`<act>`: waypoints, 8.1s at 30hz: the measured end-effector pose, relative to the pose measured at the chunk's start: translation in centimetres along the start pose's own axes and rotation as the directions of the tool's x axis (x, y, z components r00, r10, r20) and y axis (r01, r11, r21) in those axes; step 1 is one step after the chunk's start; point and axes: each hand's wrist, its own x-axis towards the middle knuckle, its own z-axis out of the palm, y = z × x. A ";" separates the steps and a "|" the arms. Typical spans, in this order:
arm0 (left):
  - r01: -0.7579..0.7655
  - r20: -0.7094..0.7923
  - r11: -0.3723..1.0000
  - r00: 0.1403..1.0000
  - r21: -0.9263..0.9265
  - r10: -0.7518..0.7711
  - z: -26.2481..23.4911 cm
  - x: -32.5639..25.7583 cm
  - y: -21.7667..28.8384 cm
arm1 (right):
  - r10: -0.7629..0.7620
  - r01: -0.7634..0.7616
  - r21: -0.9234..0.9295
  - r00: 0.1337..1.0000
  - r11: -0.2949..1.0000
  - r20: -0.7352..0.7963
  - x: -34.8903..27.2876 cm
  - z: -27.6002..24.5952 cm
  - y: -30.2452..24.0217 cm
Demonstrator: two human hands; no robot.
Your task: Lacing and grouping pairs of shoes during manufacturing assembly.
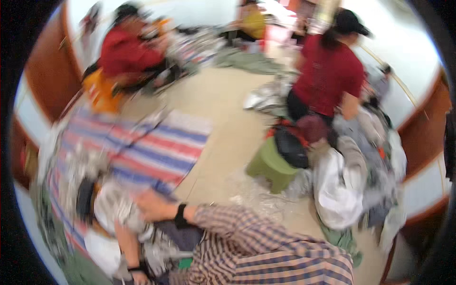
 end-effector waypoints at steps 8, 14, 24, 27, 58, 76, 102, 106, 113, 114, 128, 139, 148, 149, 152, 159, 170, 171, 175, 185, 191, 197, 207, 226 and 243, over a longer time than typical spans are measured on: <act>0.146 -0.032 0.937 0.989 0.316 -0.144 -3.2 2.2 12.3 | 0.045 -0.045 0.050 0.999 0.998 0.008 0.3 -2.0 0.1; 0.083 -0.065 0.906 0.996 0.415 -0.062 -2.7 2.1 11.2 | 0.038 -0.040 -0.147 0.999 0.988 -0.022 0.3 -1.1 -0.1; 0.041 -0.088 0.908 0.996 0.416 -0.005 -3.4 3.2 9.8 | 0.066 -0.049 -0.103 0.984 0.994 0.166 0.7 -2.5 -0.5; 0.084 -0.003 0.925 0.996 0.372 -0.089 -3.2 3.5 9.7 | 0.085 -0.073 -0.079 0.984 0.994 0.155 0.2 -2.2 -0.3; 0.085 -0.148 0.951 0.988 0.297 -0.041 -2.0 1.9 11.4 | -0.008 0.002 -0.090 0.998 0.996 -0.059 -0.4 0.2 -0.3; -0.170 0.031 0.644 0.975 0.746 0.222 -2.0 3.1 4.4 | -0.389 0.388 -0.124 0.921 0.913 0.020 -2.8 -0.7 -2.5; 0.204 -0.328 0.943 0.938 0.263 -0.112 -1.1 -0.3 12.5 | -0.166 0.168 -0.031 0.985 0.985 0.056 -7.2 2.4 -6.3; 0.098 -0.416 0.938 0.908 0.333 0.053 -0.9 1.3 12.3 | -0.219 0.225 -0.010 0.957 0.974 0.192 -5.6 2.0 -4.2; 0.201 -0.350 0.938 0.932 0.283 -0.094 -1.4 1.4 14.3 | -0.056 0.065 0.289 0.998 0.955 -0.042 -4.4 -0.3 -4.5; 0.210 -0.346 0.935 0.932 0.285 -0.104 -1.4 1.1 14.2 | -0.025 0.040 0.327 0.998 0.944 -0.051 -3.6 -0.7 -4.3; 0.252 -0.344 0.900 0.931 0.355 -0.125 -1.7 0.8 15.3 | -0.063 0.111 -0.411 0.989 0.905 0.131 -0.4 -0.3 -2.2; 0.203 -0.142 0.744 0.979 0.636 -0.146 -3.8 1.4 14.1 | 0.060 0.264 -0.537 0.857 0.801 0.512 4.1 -2.7 0.0; 0.284 -0.289 0.841 0.944 0.460 -0.161 -4.8 0.1 16.8 | -0.163 0.455 -0.541 0.849 0.707 0.502 5.0 -5.3 -0.2; 0.275 -0.214 0.830 0.958 0.486 -0.192 -4.3 0.3 16.7 | -0.095 0.395 -0.479 0.839 0.784 0.536 4.0 -4.5 0.8; 0.281 -0.162 0.828 0.959 0.485 -0.231 -3.4 0.3 17.2 | -0.135 0.339 -0.391 0.876 0.856 0.464 2.2 -3.5 3.3; 0.190 -0.260 0.849 0.963 0.493 -0.064 -2.9 -1.9 17.2 | -0.200 0.308 -0.300 0.919 0.903 0.340 1.8 -4.1 1.6; 0.033 -0.146 0.963 0.989 0.269 0.007 -5.6 -0.4 19.5 | -0.196 0.273 -0.224 0.929 0.936 0.313 1.8 -4.7 1.4; 0.007 -0.158 0.959 0.987 0.283 0.039 -5.6 -0.1 20.0 | -0.184 0.260 -0.221 0.931 0.940 0.314 1.9 -4.8 1.2; 0.123 -0.186 0.944 0.980 0.306 -0.067 -6.0 1.2 21.0 | -0.197 0.264 -0.205 0.934 0.942 0.299 2.0 -4.9 1.2; -0.040 -0.168 0.843 0.974 0.536 0.153 -4.7 0.8 20.6 | -0.201 0.268 -0.207 0.934 0.941 0.297 2.1 -4.7 1.6; 0.030 -0.111 0.804 0.993 0.594 0.045 -4.4 0.3 21.4 | -0.214 0.286 -0.196 0.922 0.938 0.322 1.8 -5.5 1.4; 0.184 -0.138 0.922 0.980 0.341 -0.145 -4.9 -1.2 22.0 | -0.253 0.281 -0.080 0.933 0.956 0.255 -0.6 -6.6 0.8; -0.014 -0.049 0.708 0.996 0.706 0.069 -5.7 -3.3 17.8 | -0.295 0.330 -0.136 0.929 0.934 0.223 -1.6 -7.3 -1.4; 0.038 -0.109 0.752 0.993 0.658 0.045 -4.1 -5.2 17.4 | 0.189 -0.427 0.829 0.904 0.362 0.383 3.8 -5.9 0.3; 0.151 -0.309 0.983 0.945 0.108 -0.112 -4.5 -3.3 16.6 | 0.335 -0.616 0.751 0.777 0.236 0.532 4.2 -3.0 3.5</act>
